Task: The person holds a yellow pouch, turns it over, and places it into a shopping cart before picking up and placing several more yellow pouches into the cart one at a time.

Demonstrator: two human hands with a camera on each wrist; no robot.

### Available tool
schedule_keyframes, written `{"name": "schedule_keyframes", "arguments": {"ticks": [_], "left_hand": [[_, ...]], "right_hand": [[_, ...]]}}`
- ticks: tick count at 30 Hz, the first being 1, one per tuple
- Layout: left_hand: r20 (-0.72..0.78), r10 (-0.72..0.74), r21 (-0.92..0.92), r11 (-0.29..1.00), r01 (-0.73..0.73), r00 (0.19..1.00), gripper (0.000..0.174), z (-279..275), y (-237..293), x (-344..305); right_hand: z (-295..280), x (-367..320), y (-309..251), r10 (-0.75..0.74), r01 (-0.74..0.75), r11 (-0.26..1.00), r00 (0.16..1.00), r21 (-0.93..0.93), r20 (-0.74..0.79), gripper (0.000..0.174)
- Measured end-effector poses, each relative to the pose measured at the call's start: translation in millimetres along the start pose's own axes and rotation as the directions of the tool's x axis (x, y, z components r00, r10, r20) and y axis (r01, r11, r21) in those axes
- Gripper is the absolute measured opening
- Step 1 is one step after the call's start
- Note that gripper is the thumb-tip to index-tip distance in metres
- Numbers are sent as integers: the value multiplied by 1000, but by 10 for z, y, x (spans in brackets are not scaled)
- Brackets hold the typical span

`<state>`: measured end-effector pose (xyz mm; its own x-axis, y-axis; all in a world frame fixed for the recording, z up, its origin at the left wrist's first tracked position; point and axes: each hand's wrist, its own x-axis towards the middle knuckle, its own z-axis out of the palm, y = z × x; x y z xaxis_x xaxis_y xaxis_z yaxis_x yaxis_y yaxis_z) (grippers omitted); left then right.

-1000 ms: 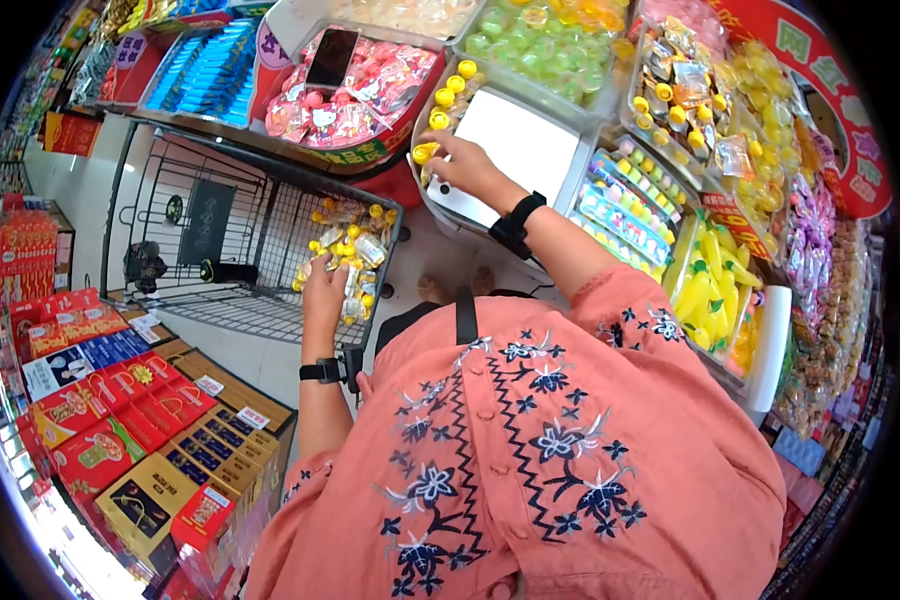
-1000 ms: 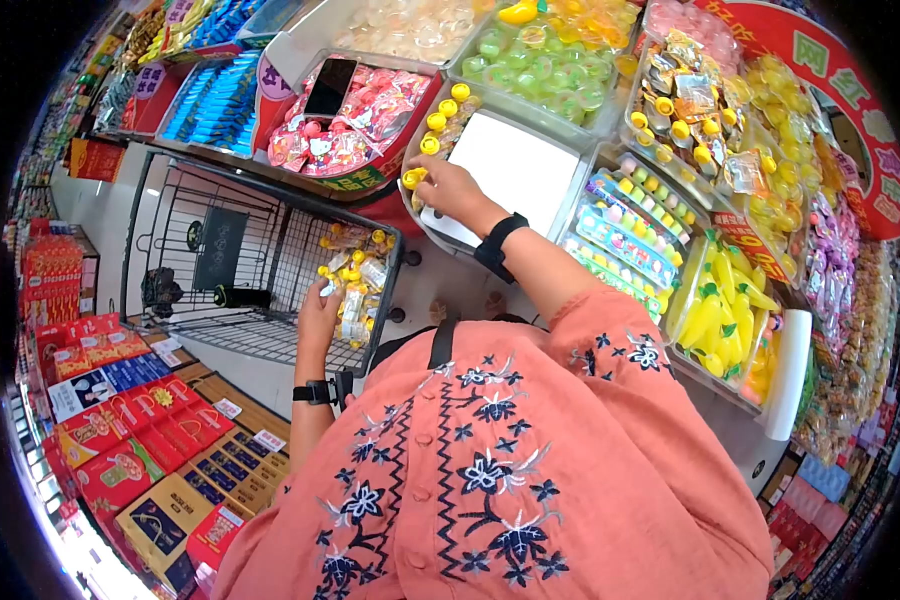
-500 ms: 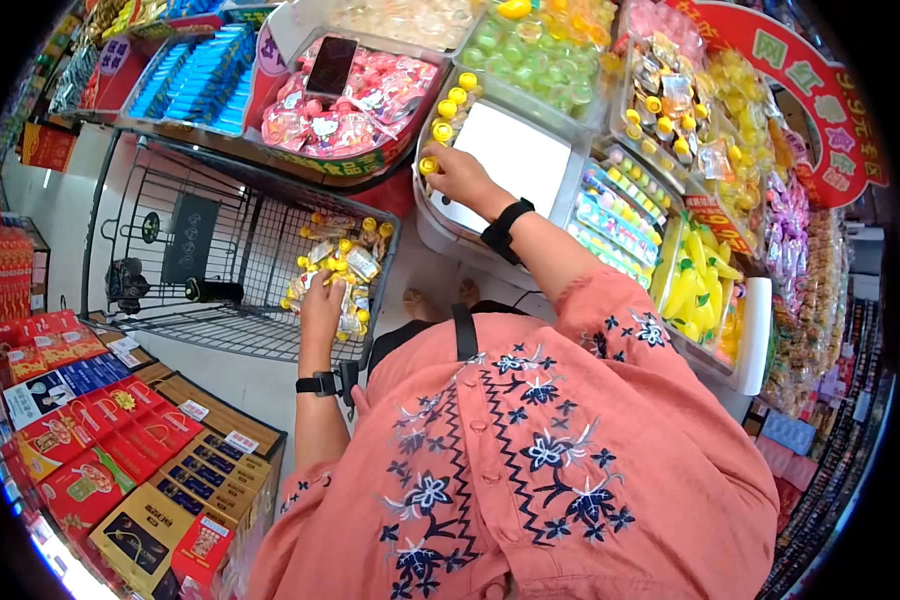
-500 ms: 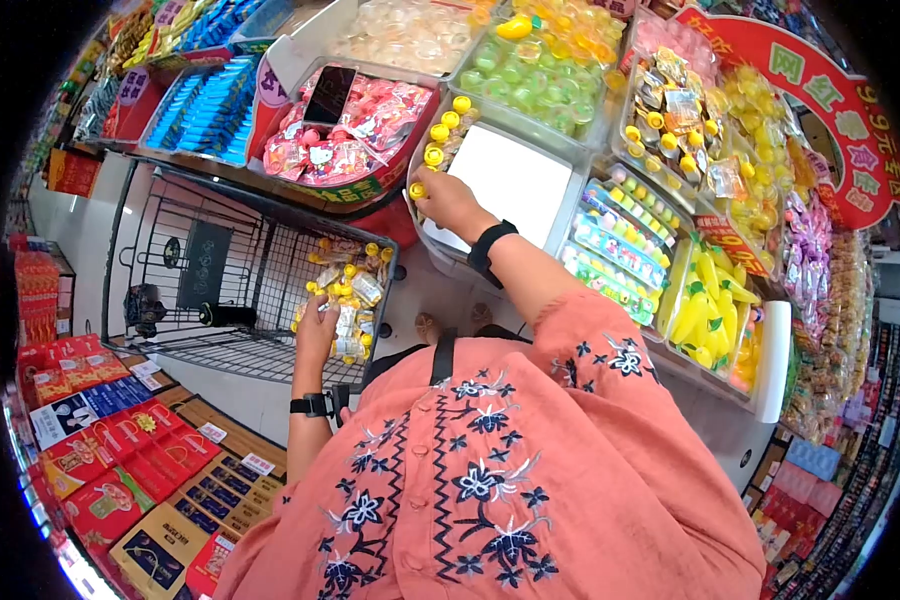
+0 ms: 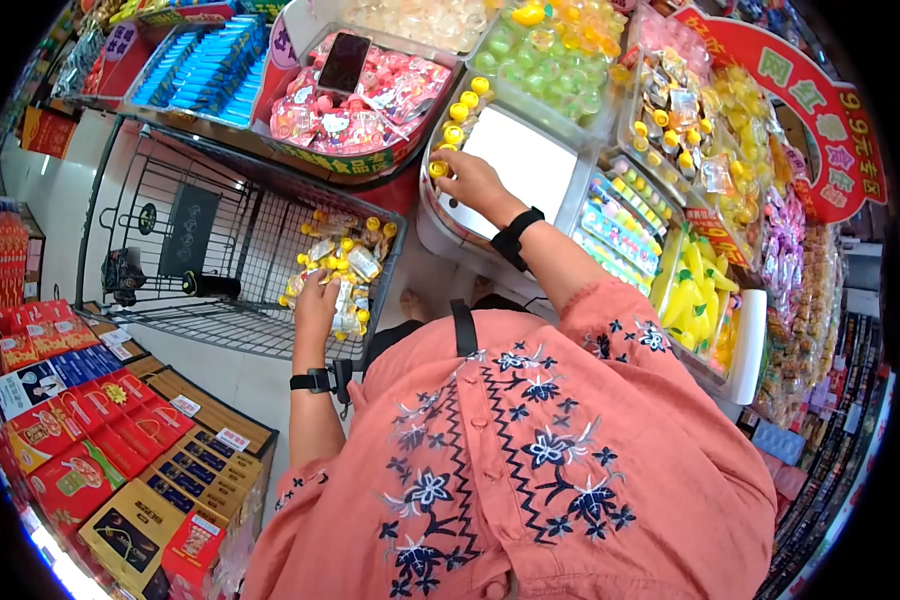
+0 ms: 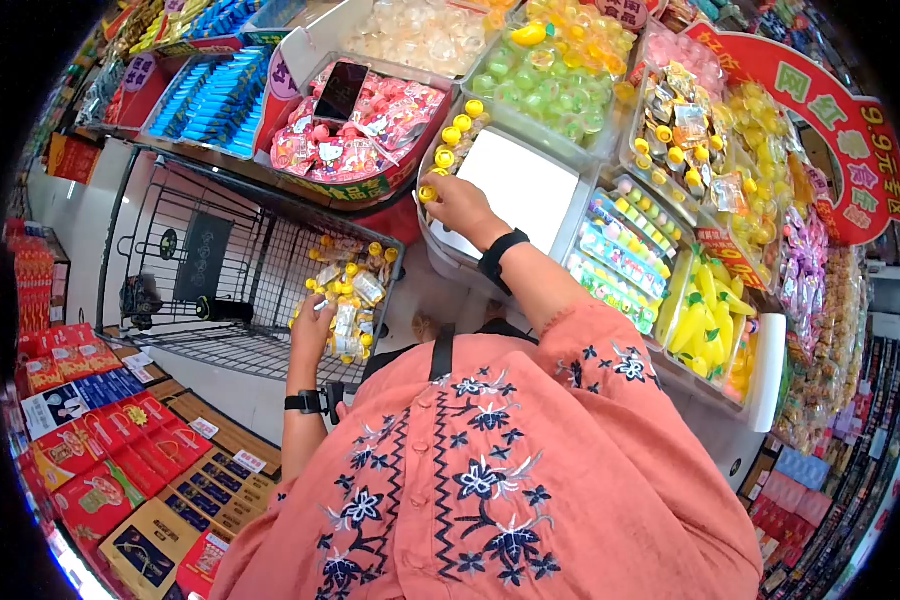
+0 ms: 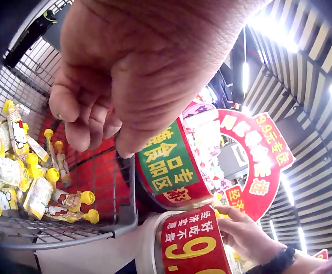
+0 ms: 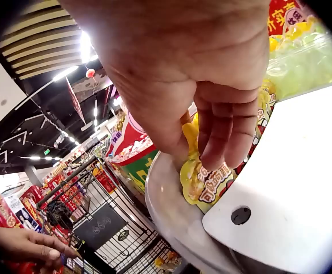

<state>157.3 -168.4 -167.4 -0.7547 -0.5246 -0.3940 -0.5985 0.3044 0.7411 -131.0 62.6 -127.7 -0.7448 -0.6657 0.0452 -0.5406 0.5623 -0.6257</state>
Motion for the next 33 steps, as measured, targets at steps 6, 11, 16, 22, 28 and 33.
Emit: {"name": "schedule_keyframes", "arguments": {"ticks": [6,11,16,22,28,33], "left_hand": [[-8,30,19,999,-30,1000,43,76,81,1],[6,36,37,999,-36,999,43,182,72,11],[47,22,102,994,-26,999,44,218,209,27],[61,9,82,997,-14,998,44,269,191,63],[37,45,39,998,-46,998,44,378,-57,169],[66,-11,59,998,7,998,43,350,68,170]], "right_hand": [[-44,40,55,-6,10,999,997,-51,75,35],[-17,27,125,-15,21,996,997,-86,71,35],[-54,25,146,-15,20,997,997,-77,73,40],[-52,-41,120,-65,64,995,998,-74,-21,35],[-54,-88,112,-37,37,999,999,-22,-7,39],[-49,-50,103,-95,93,992,995,-82,-23,36]]}}
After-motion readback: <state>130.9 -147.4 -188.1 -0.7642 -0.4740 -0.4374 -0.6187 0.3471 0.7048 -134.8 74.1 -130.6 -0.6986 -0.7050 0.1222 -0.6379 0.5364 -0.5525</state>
